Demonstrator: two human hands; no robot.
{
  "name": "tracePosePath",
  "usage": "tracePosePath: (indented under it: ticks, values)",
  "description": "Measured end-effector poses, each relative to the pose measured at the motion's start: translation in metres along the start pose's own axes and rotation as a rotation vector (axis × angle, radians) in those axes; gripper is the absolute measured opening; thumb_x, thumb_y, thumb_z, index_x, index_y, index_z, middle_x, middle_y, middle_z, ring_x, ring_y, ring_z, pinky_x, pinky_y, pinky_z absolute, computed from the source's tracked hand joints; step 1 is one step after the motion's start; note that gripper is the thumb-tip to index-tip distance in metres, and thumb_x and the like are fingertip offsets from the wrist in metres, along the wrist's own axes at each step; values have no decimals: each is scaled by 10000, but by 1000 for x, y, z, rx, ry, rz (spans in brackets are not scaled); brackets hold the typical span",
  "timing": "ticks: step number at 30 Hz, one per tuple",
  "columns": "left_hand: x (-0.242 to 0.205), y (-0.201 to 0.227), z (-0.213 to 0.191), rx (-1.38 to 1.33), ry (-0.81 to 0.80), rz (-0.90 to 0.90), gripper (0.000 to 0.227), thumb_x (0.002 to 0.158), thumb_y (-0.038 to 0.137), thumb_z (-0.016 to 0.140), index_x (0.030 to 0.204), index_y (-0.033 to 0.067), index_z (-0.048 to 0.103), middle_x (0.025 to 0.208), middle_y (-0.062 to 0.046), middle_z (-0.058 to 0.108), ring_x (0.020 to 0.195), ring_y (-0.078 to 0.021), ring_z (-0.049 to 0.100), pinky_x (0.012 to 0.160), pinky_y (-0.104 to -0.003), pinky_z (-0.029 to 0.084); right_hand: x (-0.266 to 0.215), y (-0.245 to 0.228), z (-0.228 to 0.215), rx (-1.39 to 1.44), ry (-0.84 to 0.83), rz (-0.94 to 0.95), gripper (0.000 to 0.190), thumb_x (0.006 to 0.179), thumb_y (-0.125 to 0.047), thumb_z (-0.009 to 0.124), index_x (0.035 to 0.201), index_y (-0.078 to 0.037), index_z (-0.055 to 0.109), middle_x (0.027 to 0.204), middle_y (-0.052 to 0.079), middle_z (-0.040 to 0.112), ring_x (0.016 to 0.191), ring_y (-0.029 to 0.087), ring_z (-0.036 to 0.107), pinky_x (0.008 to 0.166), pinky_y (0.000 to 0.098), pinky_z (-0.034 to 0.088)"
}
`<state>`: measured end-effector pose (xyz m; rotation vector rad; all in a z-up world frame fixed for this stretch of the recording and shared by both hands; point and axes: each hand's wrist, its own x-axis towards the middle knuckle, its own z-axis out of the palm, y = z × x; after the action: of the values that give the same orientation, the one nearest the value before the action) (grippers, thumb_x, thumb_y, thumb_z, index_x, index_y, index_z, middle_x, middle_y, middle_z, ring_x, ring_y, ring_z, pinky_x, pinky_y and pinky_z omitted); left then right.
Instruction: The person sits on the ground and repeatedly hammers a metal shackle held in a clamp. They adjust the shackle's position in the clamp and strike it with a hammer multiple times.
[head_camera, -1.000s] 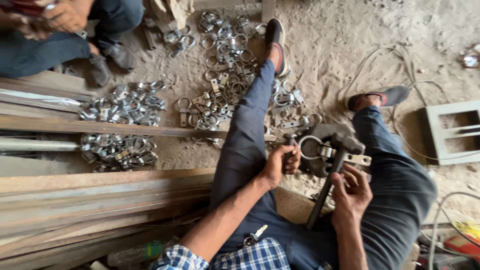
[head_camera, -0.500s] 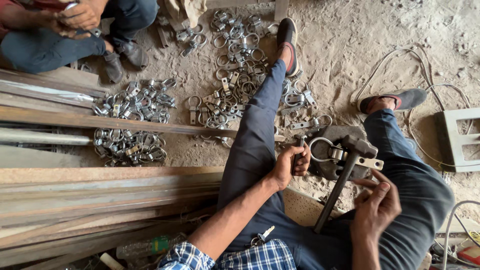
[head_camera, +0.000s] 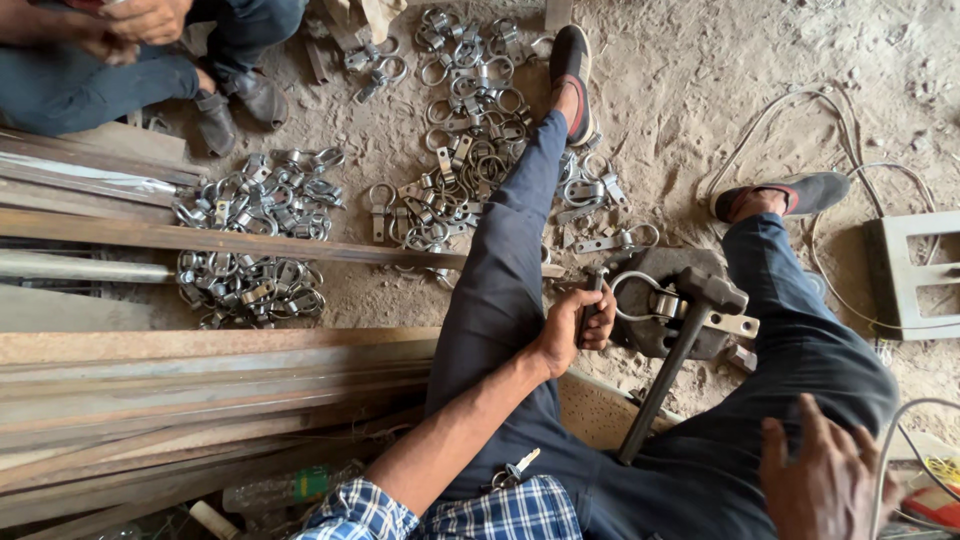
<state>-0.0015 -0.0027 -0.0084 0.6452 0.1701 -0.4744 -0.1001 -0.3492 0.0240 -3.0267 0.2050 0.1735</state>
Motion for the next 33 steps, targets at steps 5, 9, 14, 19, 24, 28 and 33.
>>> tracePosePath:
  ticks: [5, 9, 14, 19, 24, 28, 33]
  values:
    - [2, -3, -5, -10, -28, 13, 209, 996, 328, 484, 886, 153, 457, 701, 54, 361, 543, -62, 311, 461, -245, 268, -8, -39, -7, -130, 123, 15, 684, 935, -544, 590, 1519, -188, 574, 1524, 201, 588, 1500, 465, 378, 1159, 644, 284]
    - [6, -14, -12, 15, 67, 33, 259, 1033, 373, 473, 916, 146, 517, 709, 51, 453, 580, -58, 427, 499, -237, 372, -17, -96, -37, -74, 227, -28, 649, 899, -408, 643, 1486, -138, 587, 1535, 309, 552, 1434, 500, 389, 1100, 629, 311]
    - [11, -19, -18, 26, 101, 45, 197, 1043, 253, 512, 1147, 110, 598, 914, 15, 596, 780, -74, 554, 685, -228, 467, -9, -162, -44, 661, -164, 325, 388, 971, -359, 625, 1292, -141, 606, 1114, 199, 700, 995, 406, 703, 839, 530, 559]
    - [4, -8, 2, 266, 52, 257, 180, 1086, 228, 547, 1200, 89, 540, 966, -3, 571, 808, -82, 534, 723, -235, 472, -2, -171, -15, 795, -113, 127, 717, 886, -325, 747, 1350, -59, 269, 1038, 188, 651, 764, 306, 749, 626, 412, 600]
    - [6, -5, -1, 1099, 240, 677, 159, 1087, 211, 646, 1132, 65, 602, 972, -8, 576, 881, -102, 575, 822, -258, 495, 8, -153, 3, 1459, -226, 216, 587, 962, -177, 651, 1399, -106, 266, 986, 56, 605, 700, 114, 630, 528, 263, 549]
    - [22, -10, -18, 1019, 399, 430, 355, 897, 320, 810, 982, 74, 569, 825, 21, 551, 676, -94, 543, 629, -283, 499, 8, -153, -23, 1515, -262, 463, 565, 980, -280, 626, 1479, -157, 389, 825, 10, 533, 548, 42, 452, 419, 214, 385]
    - [24, -14, -23, 1075, 411, 393, 333, 871, 215, 887, 895, 66, 590, 729, -21, 528, 630, -110, 461, 591, -305, 424, 7, -134, -45, 1922, -348, 481, 638, 984, -240, 617, 1565, -212, 356, 782, -36, 437, 474, 3, 346, 385, 177, 270]
